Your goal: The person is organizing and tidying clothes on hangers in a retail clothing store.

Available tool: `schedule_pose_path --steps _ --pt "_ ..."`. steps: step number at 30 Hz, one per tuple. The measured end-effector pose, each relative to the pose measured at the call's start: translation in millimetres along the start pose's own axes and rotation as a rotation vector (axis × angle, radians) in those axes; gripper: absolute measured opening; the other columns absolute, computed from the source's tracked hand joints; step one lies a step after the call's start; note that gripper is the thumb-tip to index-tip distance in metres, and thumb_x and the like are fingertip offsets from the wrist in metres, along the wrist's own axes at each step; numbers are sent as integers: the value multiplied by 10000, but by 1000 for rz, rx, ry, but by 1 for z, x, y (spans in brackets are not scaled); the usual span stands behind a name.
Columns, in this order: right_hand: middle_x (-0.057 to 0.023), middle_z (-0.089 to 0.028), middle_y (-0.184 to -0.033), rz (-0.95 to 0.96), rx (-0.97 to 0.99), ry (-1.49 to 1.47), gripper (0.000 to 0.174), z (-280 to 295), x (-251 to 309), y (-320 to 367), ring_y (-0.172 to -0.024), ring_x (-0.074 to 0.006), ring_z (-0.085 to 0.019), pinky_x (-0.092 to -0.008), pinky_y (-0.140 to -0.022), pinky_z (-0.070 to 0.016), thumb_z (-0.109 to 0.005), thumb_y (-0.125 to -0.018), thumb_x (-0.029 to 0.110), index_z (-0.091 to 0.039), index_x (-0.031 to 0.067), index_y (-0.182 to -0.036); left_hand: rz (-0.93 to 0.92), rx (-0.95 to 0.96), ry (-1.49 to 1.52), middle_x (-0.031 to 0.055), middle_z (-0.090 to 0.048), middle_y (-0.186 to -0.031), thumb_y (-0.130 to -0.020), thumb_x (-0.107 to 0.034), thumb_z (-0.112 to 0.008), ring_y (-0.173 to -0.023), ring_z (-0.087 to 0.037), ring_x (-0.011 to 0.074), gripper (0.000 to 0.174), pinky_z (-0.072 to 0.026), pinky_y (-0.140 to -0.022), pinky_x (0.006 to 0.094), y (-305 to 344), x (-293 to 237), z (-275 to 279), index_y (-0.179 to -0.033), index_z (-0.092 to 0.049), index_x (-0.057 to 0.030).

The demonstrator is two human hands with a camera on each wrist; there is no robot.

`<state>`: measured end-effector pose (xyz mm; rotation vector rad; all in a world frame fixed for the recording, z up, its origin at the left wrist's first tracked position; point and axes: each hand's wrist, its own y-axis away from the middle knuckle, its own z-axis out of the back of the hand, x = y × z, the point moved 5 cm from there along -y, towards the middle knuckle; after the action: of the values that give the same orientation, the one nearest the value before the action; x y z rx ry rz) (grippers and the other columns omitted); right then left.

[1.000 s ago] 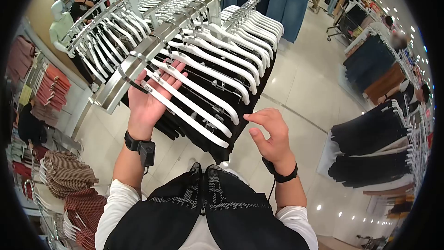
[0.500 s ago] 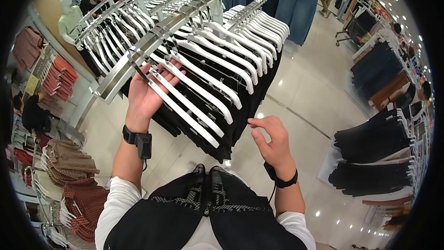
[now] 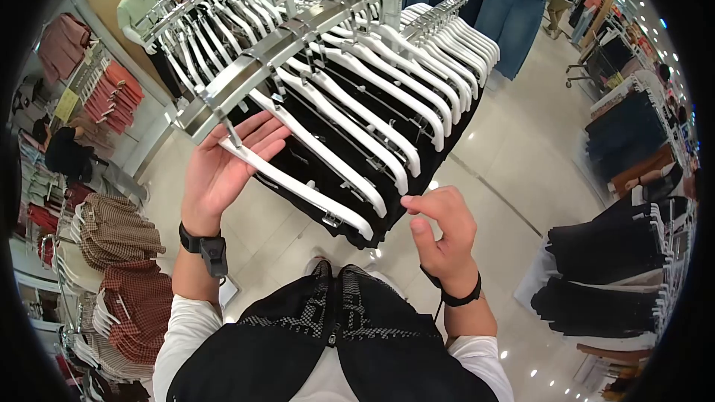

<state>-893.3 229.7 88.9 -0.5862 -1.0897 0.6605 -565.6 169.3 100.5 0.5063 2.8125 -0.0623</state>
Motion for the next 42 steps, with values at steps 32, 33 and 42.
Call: schedule_pose_path --steps 32,33,42 --pt "-50 -560 -665 -230 60 978 225 -187 107 29 -569 -239 -577 -376 -514 -436 -837 -762 148 -725 96 -950 797 456 -450 302 -456 -1558 -1106 -325 -457 -1452 -474 394 628 -361 -1227 468 84 -55 91 -1564 -348 91" --pt "-53 -558 -664 -238 51 996 206 -186 112 31 -567 -240 -572 -378 -514 -429 -834 -774 148 -724 98 -941 802 487 -507 295 -507 -1514 -1104 -326 -464 -1407 -524 380 604 -393 -1202 461 87 -64 101 -1535 -395 92" --pt "-83 -618 -687 -363 76 1012 107 -170 139 30 -559 -273 -600 -372 -515 -435 -799 -845 121 -707 76 -875 318 -111 -529 99 -652 -1272 -1009 -103 -623 -1195 -635 218 387 -503 -1028 363 53 -132 296 -1383 -541 -48"
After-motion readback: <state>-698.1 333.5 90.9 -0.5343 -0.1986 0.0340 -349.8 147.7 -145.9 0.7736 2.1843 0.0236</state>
